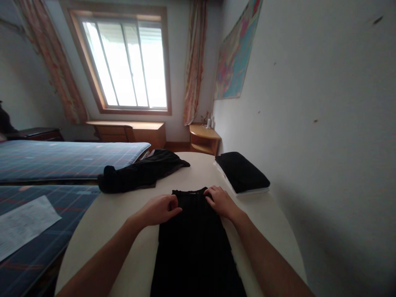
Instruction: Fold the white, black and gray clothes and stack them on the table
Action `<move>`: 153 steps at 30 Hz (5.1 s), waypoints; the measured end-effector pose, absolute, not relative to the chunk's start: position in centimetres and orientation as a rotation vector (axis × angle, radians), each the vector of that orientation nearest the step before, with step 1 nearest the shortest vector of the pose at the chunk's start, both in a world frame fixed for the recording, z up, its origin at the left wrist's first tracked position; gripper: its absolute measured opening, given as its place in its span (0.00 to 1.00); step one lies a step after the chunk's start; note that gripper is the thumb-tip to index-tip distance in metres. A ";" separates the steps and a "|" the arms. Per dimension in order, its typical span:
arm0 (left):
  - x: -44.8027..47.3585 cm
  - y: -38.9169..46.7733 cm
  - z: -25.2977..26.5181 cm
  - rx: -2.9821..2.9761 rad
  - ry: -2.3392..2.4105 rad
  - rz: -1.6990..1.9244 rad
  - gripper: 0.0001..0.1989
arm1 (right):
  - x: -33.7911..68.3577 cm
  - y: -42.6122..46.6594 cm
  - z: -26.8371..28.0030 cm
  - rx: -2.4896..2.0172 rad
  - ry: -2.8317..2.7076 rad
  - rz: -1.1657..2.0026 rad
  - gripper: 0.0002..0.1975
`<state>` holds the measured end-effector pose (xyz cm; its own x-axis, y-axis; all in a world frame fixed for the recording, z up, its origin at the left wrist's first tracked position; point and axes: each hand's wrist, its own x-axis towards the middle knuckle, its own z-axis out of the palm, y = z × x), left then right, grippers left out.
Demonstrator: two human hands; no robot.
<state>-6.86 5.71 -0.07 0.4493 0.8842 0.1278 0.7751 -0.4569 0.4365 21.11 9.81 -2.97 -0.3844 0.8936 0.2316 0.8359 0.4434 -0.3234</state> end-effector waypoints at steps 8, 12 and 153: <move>-8.5 4.5 1.6 2.204 1.543 -0.095 0.22 | 21.6 6.9 0.9 -1.574 -2.426 0.387 0.10; -8.3 4.4 1.6 2.225 1.478 -0.144 0.17 | 22.0 5.4 2.1 -1.650 -2.490 0.671 0.17; -8.1 5.5 2.4 1.876 0.948 0.684 0.15 | 25.4 5.6 4.0 -0.932 -1.844 1.481 0.18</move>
